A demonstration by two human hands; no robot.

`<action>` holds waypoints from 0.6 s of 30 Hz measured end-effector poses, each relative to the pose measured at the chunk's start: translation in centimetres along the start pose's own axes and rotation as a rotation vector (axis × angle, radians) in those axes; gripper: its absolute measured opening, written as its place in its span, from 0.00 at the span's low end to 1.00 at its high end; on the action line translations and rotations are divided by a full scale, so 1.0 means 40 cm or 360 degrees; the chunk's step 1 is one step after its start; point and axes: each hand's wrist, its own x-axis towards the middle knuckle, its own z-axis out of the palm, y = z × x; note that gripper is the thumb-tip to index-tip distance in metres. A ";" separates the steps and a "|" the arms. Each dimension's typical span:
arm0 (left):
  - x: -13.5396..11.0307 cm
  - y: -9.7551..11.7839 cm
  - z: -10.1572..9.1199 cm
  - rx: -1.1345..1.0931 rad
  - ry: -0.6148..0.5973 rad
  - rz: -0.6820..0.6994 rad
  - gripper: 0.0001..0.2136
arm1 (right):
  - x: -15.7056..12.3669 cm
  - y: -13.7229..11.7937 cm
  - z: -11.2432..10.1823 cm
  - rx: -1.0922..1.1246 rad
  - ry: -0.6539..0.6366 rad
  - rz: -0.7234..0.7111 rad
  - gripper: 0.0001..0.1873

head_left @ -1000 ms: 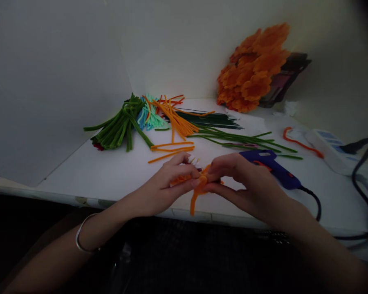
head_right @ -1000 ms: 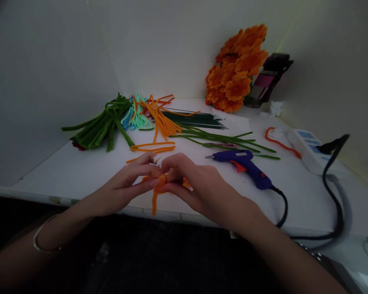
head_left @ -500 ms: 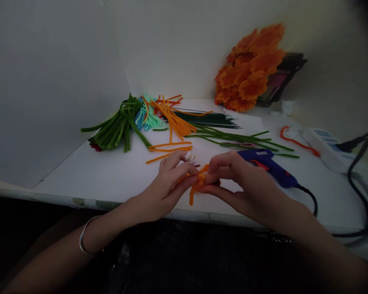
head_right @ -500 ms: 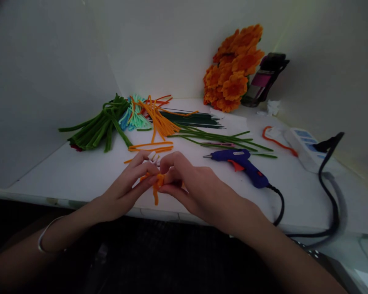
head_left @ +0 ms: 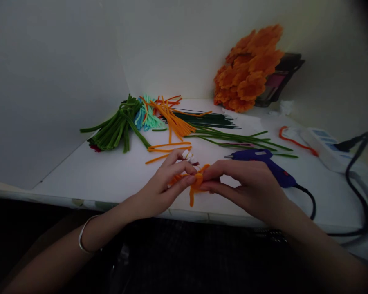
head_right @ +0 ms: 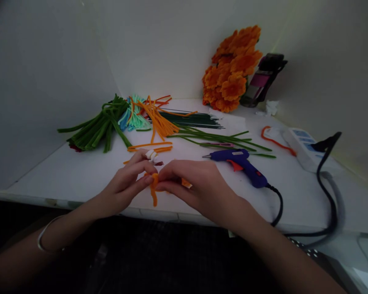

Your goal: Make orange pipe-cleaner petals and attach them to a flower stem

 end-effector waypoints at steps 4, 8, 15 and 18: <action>0.011 0.001 -0.012 -0.0223 -0.0198 -0.0167 0.07 | -0.008 0.028 0.017 0.0216 0.0004 0.0041 0.07; 0.016 0.006 -0.020 -0.0301 -0.0305 -0.0219 0.08 | -0.019 0.048 0.029 0.0388 0.0019 0.0020 0.13; -0.004 0.025 0.001 0.0559 -0.0053 0.0029 0.06 | -0.012 0.046 0.021 0.0219 -0.0092 0.0024 0.13; -0.011 0.029 0.014 0.0845 0.0005 0.0094 0.06 | -0.007 0.045 0.019 0.0135 -0.0117 -0.0061 0.14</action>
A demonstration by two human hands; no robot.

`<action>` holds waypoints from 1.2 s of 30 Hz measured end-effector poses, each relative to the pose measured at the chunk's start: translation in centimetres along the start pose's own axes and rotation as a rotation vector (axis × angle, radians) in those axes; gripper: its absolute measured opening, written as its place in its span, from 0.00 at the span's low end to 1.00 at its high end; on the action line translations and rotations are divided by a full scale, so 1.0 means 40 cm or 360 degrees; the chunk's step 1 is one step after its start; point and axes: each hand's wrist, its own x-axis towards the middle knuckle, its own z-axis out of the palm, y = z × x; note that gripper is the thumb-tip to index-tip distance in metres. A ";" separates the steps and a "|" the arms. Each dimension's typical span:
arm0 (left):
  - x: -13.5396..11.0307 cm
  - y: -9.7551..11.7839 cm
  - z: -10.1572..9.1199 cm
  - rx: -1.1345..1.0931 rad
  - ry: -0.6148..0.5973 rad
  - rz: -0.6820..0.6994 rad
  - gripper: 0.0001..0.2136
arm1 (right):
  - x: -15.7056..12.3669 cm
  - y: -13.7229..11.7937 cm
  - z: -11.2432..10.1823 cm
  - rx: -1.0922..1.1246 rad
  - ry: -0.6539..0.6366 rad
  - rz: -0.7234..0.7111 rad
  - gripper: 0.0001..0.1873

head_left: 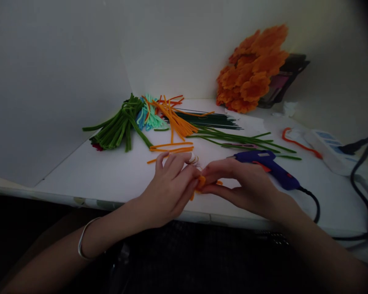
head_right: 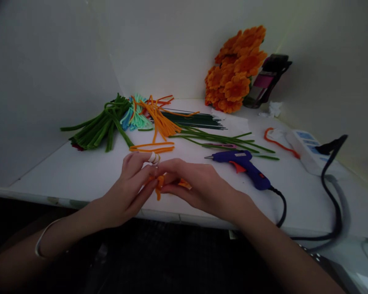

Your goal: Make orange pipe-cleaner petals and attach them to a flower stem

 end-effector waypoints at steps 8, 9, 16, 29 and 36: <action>0.006 -0.005 -0.012 -0.0475 -0.0243 -0.0134 0.08 | 0.004 -0.005 -0.008 -0.0103 -0.0107 -0.0004 0.08; 0.006 -0.006 -0.014 -0.0487 -0.0231 -0.0125 0.08 | 0.003 -0.005 -0.008 -0.0096 -0.0030 0.0009 0.09; 0.014 -0.009 -0.023 -0.0699 -0.0305 -0.0127 0.08 | 0.000 -0.008 -0.007 -0.0143 0.0070 -0.0067 0.07; 0.017 -0.017 -0.009 -0.0888 -0.0196 -0.0252 0.07 | 0.010 0.001 -0.003 0.0230 0.0110 -0.0031 0.10; 0.011 -0.021 0.006 -0.0916 -0.0046 -0.0272 0.07 | 0.009 -0.009 -0.013 0.0294 0.0122 0.0139 0.10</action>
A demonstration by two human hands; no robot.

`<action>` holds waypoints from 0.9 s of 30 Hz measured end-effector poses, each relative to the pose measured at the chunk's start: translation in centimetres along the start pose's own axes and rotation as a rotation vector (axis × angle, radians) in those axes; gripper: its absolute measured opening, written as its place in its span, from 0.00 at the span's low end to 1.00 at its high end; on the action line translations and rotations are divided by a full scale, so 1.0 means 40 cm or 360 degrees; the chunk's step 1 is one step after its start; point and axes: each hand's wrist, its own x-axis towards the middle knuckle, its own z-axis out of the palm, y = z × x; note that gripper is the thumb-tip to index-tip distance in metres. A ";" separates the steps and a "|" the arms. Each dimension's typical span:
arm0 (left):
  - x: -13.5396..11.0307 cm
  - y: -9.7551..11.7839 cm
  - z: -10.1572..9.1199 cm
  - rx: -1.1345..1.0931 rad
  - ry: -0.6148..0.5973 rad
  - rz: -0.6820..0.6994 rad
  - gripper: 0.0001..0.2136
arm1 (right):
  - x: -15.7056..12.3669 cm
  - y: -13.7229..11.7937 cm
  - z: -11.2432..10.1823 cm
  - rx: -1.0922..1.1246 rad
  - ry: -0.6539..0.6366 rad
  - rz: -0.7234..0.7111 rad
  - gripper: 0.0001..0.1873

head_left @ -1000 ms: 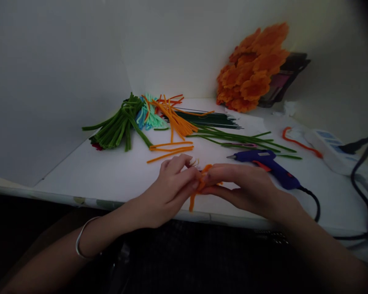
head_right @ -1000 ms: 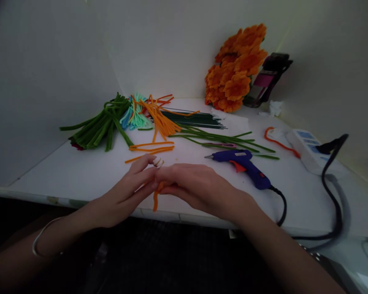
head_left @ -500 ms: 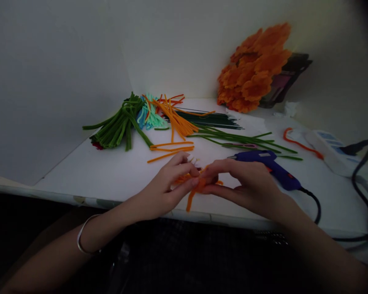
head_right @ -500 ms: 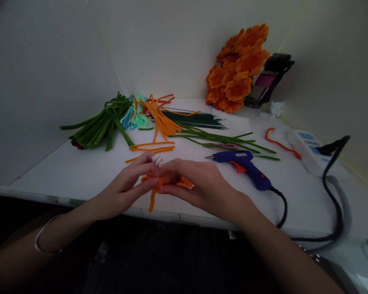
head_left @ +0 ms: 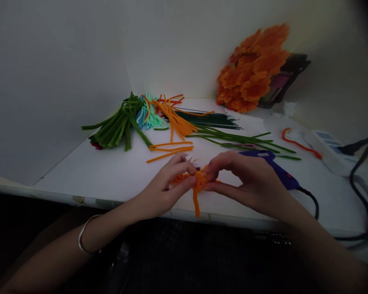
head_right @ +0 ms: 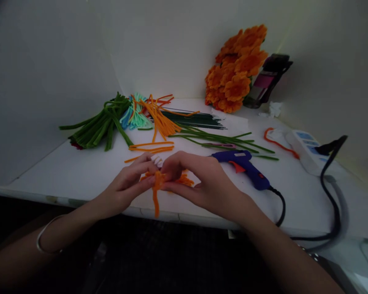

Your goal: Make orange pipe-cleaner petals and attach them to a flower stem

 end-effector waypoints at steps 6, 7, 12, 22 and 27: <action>-0.005 0.011 -0.006 0.0042 -0.0001 0.0072 0.07 | 0.003 0.000 0.002 0.0238 -0.0025 0.0165 0.08; -0.004 0.013 -0.008 0.0046 -0.0029 0.0074 0.07 | 0.002 0.000 0.003 0.0229 -0.0026 0.0165 0.08; 0.005 0.019 -0.019 -0.0043 -0.0201 0.0030 0.07 | -0.005 0.003 0.012 0.0160 0.0023 0.0108 0.09; 0.010 0.007 -0.018 -0.0038 -0.0066 -0.0123 0.08 | 0.008 0.010 0.005 -0.0221 -0.0249 -0.0125 0.05; 0.006 0.010 -0.010 0.0218 0.0045 -0.0047 0.06 | 0.005 0.001 0.019 -0.0462 -0.0132 -0.0206 0.04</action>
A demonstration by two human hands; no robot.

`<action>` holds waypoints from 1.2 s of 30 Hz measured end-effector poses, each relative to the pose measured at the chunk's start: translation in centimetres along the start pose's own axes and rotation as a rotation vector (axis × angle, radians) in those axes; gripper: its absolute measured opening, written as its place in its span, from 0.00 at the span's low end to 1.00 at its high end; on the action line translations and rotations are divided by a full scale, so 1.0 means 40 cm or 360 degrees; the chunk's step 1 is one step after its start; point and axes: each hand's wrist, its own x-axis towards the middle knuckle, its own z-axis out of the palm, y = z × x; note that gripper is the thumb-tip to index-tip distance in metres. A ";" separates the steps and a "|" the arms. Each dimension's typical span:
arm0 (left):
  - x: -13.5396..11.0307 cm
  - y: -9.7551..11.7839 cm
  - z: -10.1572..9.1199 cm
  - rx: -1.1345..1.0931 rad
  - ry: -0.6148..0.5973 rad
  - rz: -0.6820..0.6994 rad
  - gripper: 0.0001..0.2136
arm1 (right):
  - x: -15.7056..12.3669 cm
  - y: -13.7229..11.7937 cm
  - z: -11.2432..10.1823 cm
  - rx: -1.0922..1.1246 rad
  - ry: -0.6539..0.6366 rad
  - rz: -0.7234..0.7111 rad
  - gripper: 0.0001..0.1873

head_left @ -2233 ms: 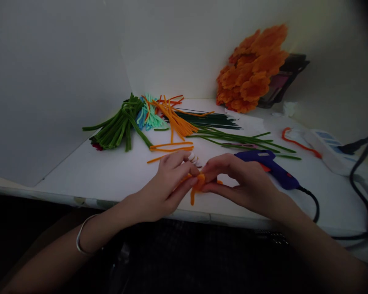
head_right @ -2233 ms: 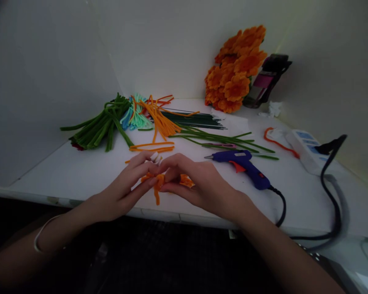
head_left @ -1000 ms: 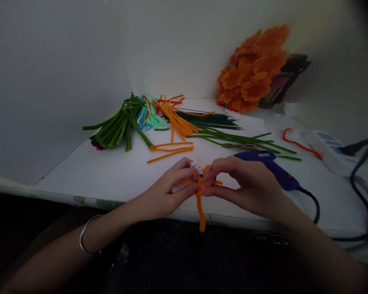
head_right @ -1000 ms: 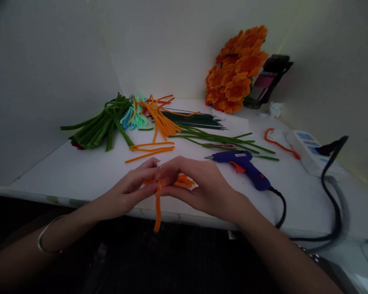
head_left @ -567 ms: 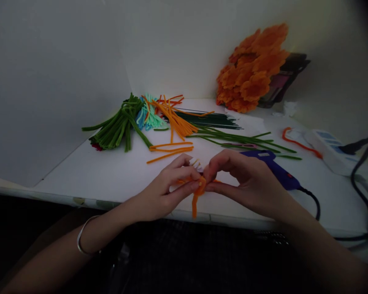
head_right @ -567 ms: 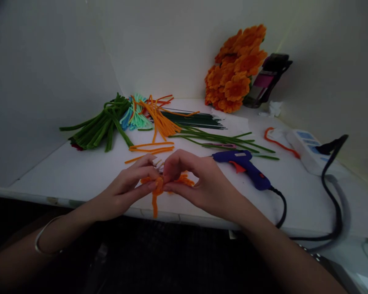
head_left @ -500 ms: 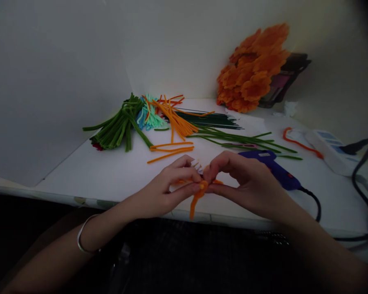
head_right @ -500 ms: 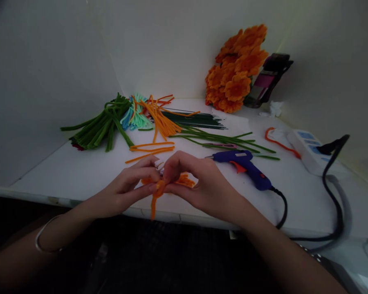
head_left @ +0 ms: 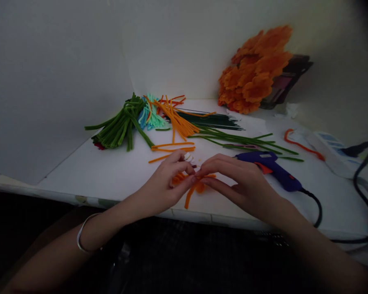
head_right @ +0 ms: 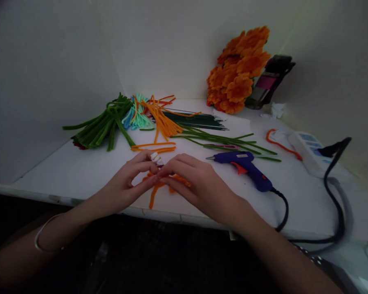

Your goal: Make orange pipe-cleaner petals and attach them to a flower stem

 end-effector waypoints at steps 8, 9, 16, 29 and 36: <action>-0.002 0.006 0.007 0.0078 -0.0012 0.0073 0.07 | -0.002 -0.018 0.018 0.0036 0.0364 0.0172 0.04; -0.003 0.007 0.007 0.0098 0.0007 0.0080 0.07 | -0.002 -0.017 0.018 0.0152 0.0392 0.0279 0.04; -0.014 -0.012 0.029 0.0348 0.0283 0.0310 0.04 | 0.002 -0.008 0.035 0.1055 0.0442 0.0873 0.10; -0.022 -0.021 0.044 0.0401 0.0456 0.0315 0.03 | 0.012 -0.021 0.043 0.0968 0.0434 0.0792 0.06; -0.016 -0.044 0.041 0.0316 0.0728 0.0529 0.09 | 0.011 -0.010 0.034 0.1255 0.0640 0.0834 0.07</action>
